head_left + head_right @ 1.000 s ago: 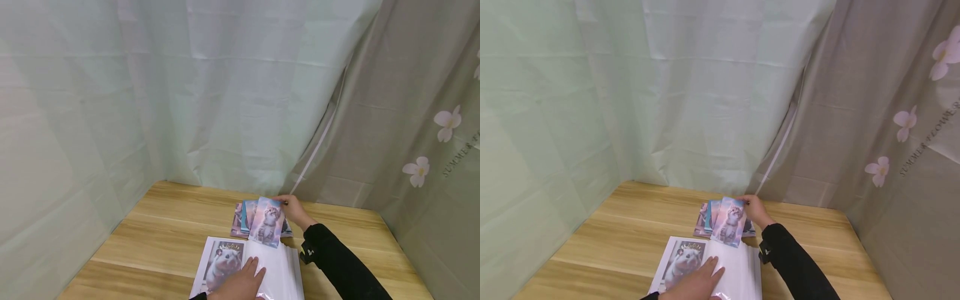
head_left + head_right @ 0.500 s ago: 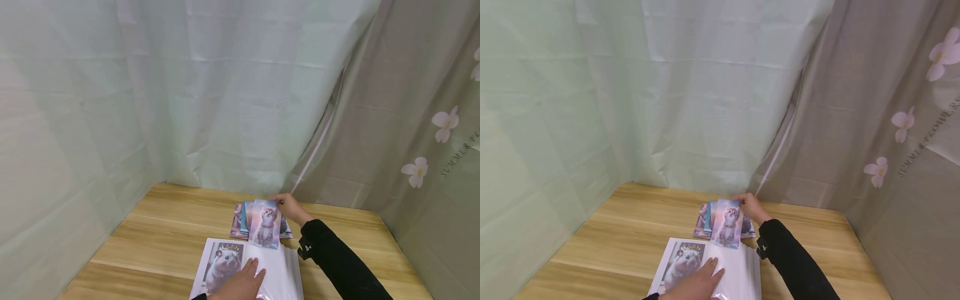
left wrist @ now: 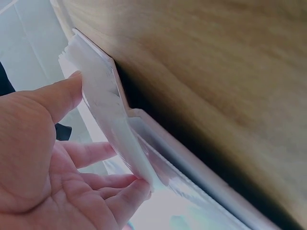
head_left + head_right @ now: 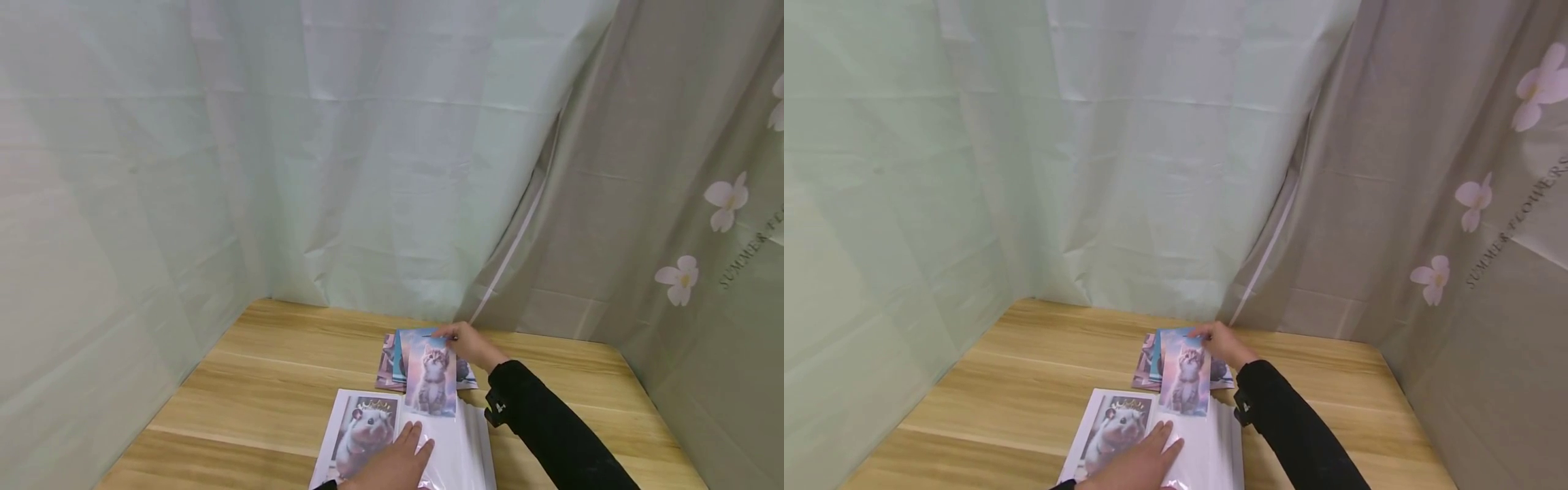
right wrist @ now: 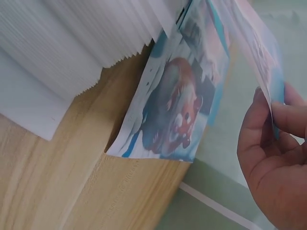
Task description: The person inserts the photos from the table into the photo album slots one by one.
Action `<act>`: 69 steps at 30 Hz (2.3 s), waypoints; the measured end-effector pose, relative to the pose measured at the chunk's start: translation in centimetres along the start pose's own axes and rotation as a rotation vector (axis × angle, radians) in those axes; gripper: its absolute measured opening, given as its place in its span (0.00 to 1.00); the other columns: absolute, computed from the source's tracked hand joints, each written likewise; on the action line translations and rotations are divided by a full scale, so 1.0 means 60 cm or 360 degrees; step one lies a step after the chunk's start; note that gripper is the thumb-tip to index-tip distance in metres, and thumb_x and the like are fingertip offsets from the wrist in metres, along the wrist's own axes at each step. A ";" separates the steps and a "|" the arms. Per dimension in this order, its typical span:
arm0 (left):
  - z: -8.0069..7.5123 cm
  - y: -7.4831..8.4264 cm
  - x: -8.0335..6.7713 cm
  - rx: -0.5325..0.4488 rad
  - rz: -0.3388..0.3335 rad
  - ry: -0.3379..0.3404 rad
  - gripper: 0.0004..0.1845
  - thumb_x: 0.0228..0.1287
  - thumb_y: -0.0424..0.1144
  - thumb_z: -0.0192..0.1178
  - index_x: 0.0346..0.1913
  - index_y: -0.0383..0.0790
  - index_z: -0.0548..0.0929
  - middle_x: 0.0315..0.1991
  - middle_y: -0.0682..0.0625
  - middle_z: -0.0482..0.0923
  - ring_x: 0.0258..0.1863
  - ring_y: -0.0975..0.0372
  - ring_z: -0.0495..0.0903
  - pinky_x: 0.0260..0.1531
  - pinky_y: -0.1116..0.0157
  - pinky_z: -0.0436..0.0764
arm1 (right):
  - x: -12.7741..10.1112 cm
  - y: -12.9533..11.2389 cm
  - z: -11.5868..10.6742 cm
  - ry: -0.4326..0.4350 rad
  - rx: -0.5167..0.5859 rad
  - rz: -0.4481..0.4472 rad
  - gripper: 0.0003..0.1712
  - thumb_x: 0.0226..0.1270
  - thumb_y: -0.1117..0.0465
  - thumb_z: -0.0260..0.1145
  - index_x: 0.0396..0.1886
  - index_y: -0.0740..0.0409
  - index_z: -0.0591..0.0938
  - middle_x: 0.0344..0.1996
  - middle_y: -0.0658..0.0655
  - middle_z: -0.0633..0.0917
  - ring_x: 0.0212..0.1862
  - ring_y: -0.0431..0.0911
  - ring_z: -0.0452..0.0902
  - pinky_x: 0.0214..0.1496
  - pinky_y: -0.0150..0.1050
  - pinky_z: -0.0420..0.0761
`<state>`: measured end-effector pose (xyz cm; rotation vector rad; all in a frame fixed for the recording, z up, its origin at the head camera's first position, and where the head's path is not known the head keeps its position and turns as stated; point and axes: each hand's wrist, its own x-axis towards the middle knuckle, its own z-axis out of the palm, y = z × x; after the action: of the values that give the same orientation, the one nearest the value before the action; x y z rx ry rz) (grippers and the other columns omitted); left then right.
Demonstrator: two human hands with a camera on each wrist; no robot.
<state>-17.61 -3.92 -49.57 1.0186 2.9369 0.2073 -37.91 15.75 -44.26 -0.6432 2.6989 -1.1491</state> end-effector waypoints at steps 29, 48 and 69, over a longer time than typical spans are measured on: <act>-0.002 0.000 -0.001 -0.0106 0.0013 0.0022 0.44 0.63 0.69 0.55 0.67 0.34 0.74 0.67 0.33 0.69 0.66 0.41 0.71 0.55 0.58 0.80 | -0.034 0.003 0.031 -0.0280 0.0151 0.0118 0.18 0.71 0.77 0.58 0.51 0.59 0.88 0.68 0.70 0.72 0.15 0.41 0.55 0.21 0.34 0.65; 0.004 0.000 0.002 -0.0111 0.0016 0.0065 0.38 0.61 0.61 0.65 0.64 0.36 0.76 0.65 0.31 0.71 0.65 0.41 0.72 0.49 0.58 0.83 | -0.049 0.008 0.039 -0.0392 0.0240 0.0130 0.19 0.65 0.81 0.58 0.48 0.65 0.87 0.50 0.60 0.83 0.15 0.39 0.55 0.21 0.32 0.65; 0.004 -0.005 0.000 -0.0027 0.0069 0.0058 0.38 0.64 0.63 0.60 0.67 0.37 0.76 0.66 0.33 0.71 0.65 0.43 0.72 0.52 0.60 0.82 | -0.048 0.018 0.048 -0.0383 -0.0032 -0.0136 0.10 0.67 0.75 0.64 0.42 0.62 0.88 0.37 0.54 0.85 0.33 0.42 0.75 0.33 0.34 0.78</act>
<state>-17.79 -4.14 -49.86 1.0885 2.9418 0.2539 -34.88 15.78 -47.11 -0.8486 2.5047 -0.9925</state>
